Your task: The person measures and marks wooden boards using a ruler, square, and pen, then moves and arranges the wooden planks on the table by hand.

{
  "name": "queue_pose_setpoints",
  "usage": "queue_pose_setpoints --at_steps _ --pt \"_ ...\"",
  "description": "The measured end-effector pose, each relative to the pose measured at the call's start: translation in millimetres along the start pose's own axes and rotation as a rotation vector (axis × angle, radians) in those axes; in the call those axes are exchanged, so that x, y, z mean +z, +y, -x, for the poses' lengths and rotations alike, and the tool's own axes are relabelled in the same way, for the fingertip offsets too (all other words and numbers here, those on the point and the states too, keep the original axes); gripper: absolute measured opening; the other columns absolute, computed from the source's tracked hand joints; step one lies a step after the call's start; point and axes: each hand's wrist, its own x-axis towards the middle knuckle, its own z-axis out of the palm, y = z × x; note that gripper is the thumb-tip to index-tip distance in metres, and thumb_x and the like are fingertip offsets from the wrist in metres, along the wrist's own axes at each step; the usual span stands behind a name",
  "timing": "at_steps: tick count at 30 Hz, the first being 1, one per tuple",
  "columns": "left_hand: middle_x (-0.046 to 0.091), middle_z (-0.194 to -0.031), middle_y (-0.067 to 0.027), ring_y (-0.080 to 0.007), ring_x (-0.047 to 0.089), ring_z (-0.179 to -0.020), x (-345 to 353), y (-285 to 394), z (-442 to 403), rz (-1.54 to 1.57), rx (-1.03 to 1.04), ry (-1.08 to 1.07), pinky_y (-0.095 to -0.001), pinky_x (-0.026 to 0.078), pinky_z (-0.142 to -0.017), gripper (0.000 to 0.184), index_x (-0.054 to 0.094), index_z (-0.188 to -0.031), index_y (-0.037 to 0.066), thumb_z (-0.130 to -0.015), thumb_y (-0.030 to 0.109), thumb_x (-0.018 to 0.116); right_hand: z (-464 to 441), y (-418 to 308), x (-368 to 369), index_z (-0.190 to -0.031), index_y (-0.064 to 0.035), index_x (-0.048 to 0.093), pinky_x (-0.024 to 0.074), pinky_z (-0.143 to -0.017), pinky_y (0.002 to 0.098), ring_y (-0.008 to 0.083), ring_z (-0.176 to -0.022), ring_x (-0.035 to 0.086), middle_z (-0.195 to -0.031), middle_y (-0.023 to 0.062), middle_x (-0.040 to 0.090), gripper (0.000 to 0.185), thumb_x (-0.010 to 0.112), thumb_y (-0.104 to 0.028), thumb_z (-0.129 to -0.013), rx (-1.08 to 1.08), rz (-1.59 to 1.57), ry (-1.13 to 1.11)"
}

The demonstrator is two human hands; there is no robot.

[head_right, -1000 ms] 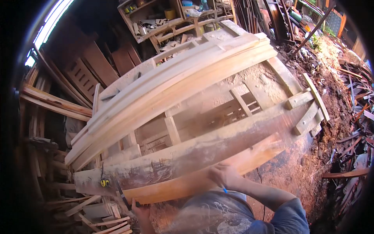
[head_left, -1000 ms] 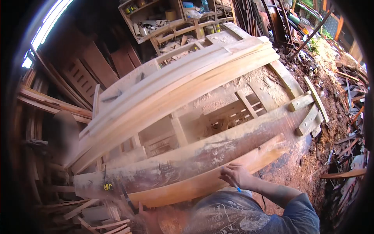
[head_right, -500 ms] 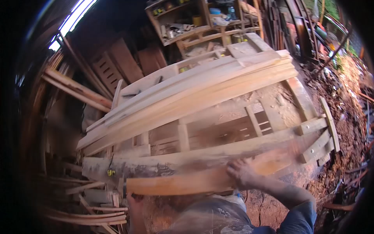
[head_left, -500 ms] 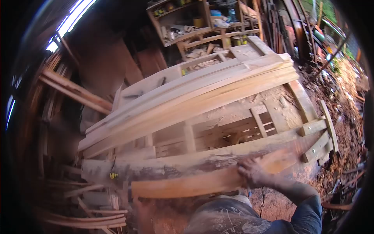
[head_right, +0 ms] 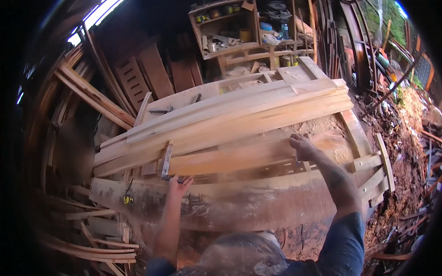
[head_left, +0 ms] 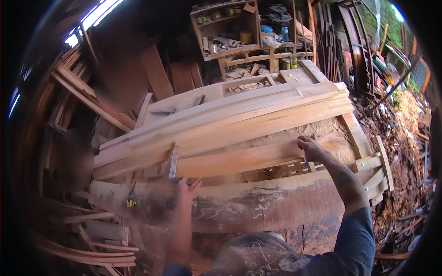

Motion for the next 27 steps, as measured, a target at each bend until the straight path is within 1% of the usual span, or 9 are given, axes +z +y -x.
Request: queue_pose_setpoints --at_steps 4,5,8,12,16,19,23,25,27 --pt "0.064 -0.108 -0.0134 -0.0361 0.066 -0.109 34.2 -13.8 42.6 -0.22 0.045 0.046 -0.057 0.048 -0.104 0.034 0.052 -0.121 0.005 -0.107 0.035 0.046 10.1 41.3 60.8 -0.1 -0.0097 0.057 0.0388 -0.098 0.0523 0.0338 -0.12 0.054 -0.13 0.0125 0.057 0.034 0.069 -0.009 -0.068 0.129 0.124 -0.098" --pt "0.065 -0.111 -0.0128 -0.0356 0.066 -0.11 37.5 -12.2 58.8 -0.257 0.048 0.018 -0.0559 0.049 -0.102 0.035 0.053 -0.123 0.005 -0.107 0.036 0.046 10.6 41.6 65.9 -0.105 -0.0074 0.058 0.038 -0.103 0.0575 0.0392 -0.129 0.049 -0.139 0.0198 0.052 0.036 0.07 -0.013 -0.072 0.162 0.096 -0.086" --pt "0.067 -0.117 -0.012 -0.034 0.068 -0.107 22.9 -3.3 117.4 -0.341 0.105 0.0 -0.0528 0.054 -0.094 0.038 0.055 -0.127 0.007 -0.107 0.038 0.045 16.0 7.4 38.7 -0.107 -0.005 0.06 0.0374 -0.104 0.0599 0.044 -0.131 0.046 -0.139 0.0247 0.05 0.034 0.069 -0.02 -0.079 0.231 0.046 -0.035" --pt "0.069 -0.112 -0.0127 -0.0327 0.071 -0.096 -65.4 21.4 164.9 -0.36 0.109 -0.003 -0.0511 0.057 -0.083 0.037 0.06 -0.121 0.006 -0.106 0.038 0.048 -6.8 8.8 27.1 -0.097 -0.0017 0.061 0.0405 -0.1 0.0571 0.0459 -0.126 0.048 -0.13 0.0282 0.055 0.015 0.061 -0.016 -0.091 0.311 -0.017 0.283" --pt "0.069 -0.106 -0.014 -0.0312 0.07 -0.089 -146.2 46.3 204.6 -0.162 0.086 0.077 -0.0485 0.058 -0.074 0.034 0.061 -0.115 0.004 -0.105 0.036 0.052 -79.7 2.8 10.8 -0.095 -0.0034 0.062 0.0486 -0.073 0.0536 0.0463 -0.083 0.064 -0.087 0.0225 0.069 0.011 0.061 -0.014 -0.092 0.391 -0.224 0.34" --pt "0.071 -0.097 -0.0103 -0.029 0.07 -0.082 -190.3 61.2 204.7 -0.285 0.142 0.214 -0.0471 0.058 -0.075 0.041 0.064 -0.109 0.009 -0.103 0.048 0.053 -157.2 -45.6 -9.5 -0.1 -0.0062 0.062 0.0502 -0.071 0.054 0.0463 -0.077 0.066 -0.077 0.0199 0.07 0.023 0.071 -0.024 -0.088 0.355 -0.054 0.183" --pt "0.07 -0.089 -0.0133 -0.0279 0.071 -0.084 -215.8 92.0 188.6 -0.543 0.104 0.636 -0.0459 0.058 -0.072 0.052 0.065 -0.105 0.004 -0.097 0.054 0.061 -260.5 -85.4 0.2 -0.123 -0.0054 0.055 0.0519 -0.073 0.0517 0.0448 -0.083 0.068 -0.086 0.0231 0.071 0.063 0.083 -0.037 -0.077 0.103 0.085 0.073" --pt "0.069 -0.084 -0.0181 -0.0293 0.071 -0.083 -243.5 110.3 163.3 -0.819 0.044 0.93 -0.0458 0.057 -0.068 0.055 0.066 -0.1 -0.004 -0.095 0.05 0.065 -307.6 -108.8 -3.1 -0.138 -0.0051 0.047 0.0533 -0.076 0.0512 0.0444 -0.086 0.068 -0.088 0.0228 0.071 0.089 0.088 -0.042 -0.069 0.035 0.151 0.018" --pt "0.069 -0.085 -0.0209 -0.033 0.071 -0.084 -241.0 111.6 159.1 -1.248 0.279 1.095 -0.0461 0.056 -0.072 0.055 0.067 -0.095 -0.006 -0.092 0.05 0.068 -343.6 -127.8 -8.3 -0.146 -0.0026 0.039 0.0527 -0.082 0.0494 0.0412 -0.094 0.068 -0.098 0.0224 0.071 0.105 0.09 -0.046 -0.066 0.053 0.269 -0.113"
